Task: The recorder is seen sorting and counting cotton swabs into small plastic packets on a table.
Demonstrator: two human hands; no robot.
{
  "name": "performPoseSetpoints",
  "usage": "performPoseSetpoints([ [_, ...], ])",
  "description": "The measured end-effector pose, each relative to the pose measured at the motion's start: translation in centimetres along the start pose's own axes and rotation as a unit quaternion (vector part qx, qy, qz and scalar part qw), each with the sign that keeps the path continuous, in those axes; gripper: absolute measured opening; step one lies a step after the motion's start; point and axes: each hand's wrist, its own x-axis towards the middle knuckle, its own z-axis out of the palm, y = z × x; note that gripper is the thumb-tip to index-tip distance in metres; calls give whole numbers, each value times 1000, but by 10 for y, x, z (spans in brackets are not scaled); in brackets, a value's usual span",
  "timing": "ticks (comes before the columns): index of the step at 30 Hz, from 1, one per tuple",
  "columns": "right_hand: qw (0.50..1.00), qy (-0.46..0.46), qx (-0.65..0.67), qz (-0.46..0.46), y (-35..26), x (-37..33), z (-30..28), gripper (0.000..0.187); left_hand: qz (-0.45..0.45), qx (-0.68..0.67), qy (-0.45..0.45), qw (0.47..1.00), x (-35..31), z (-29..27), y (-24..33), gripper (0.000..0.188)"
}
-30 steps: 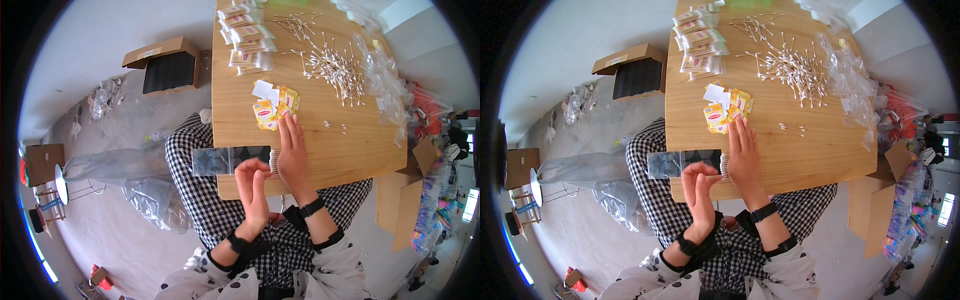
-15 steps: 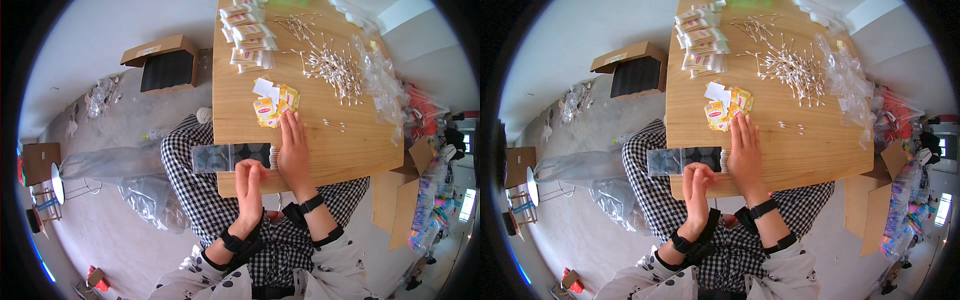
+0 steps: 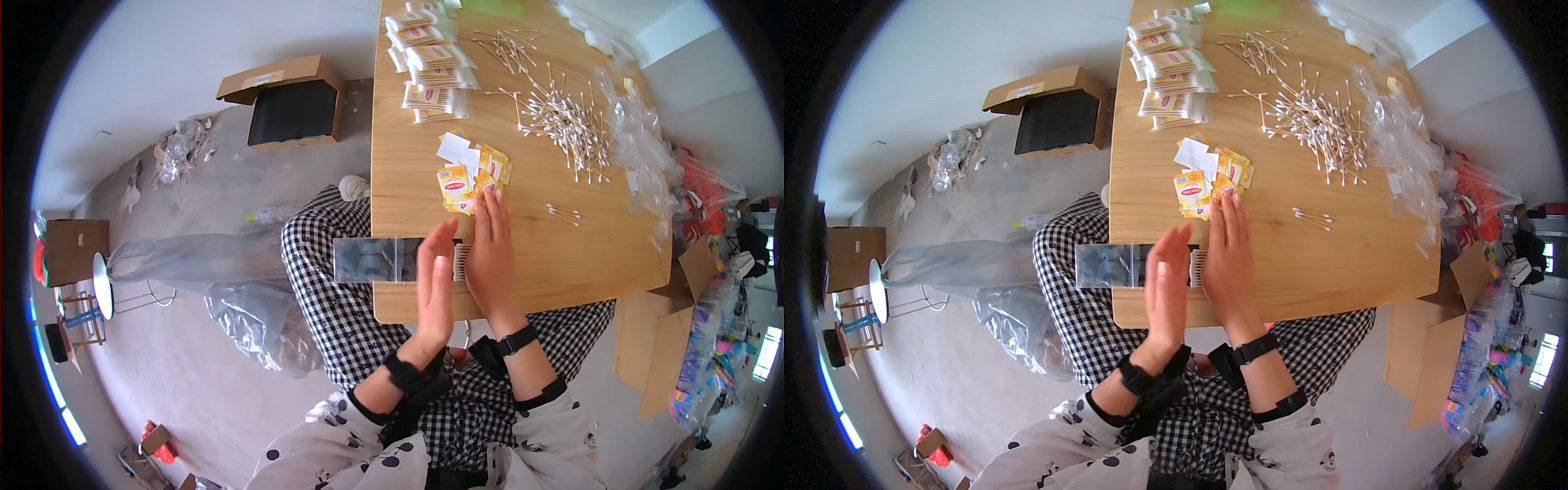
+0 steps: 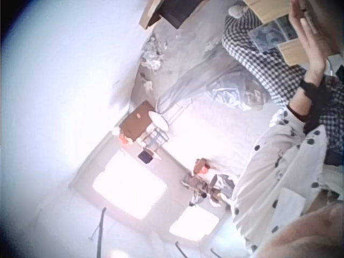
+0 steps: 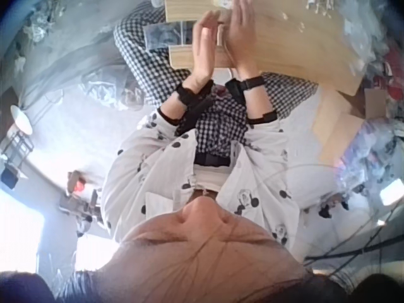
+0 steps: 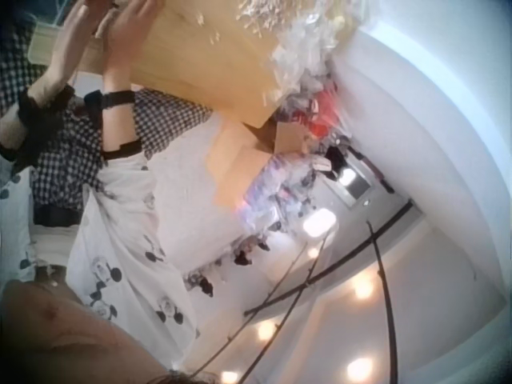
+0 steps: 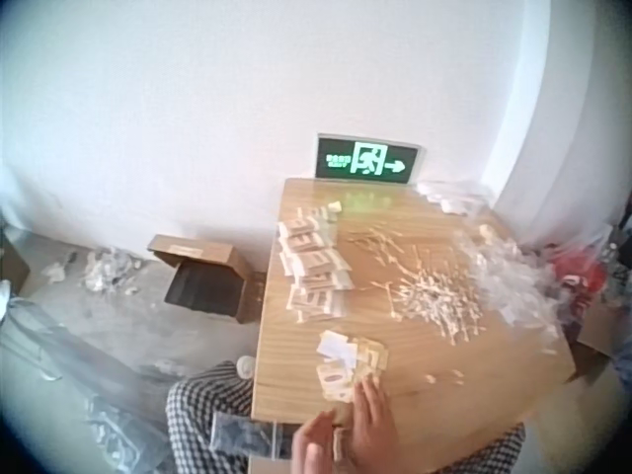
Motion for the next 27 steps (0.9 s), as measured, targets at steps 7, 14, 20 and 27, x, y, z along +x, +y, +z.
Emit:
performPoseSetpoints([
  [7,998,-55,-21,18,-20,1,3,59,103,581,-142,795,25,-89,100,66],
  [14,999,-50,3,-14,-55,13,24,58,122,633,-254,722,48,-104,108,66],
  [20,999,-40,-23,-22,-55,14,32,58,127,629,-283,713,59,-97,107,60],
  [27,999,-49,-20,-10,-56,14,31,57,88,599,-321,728,65,-100,100,56],
])
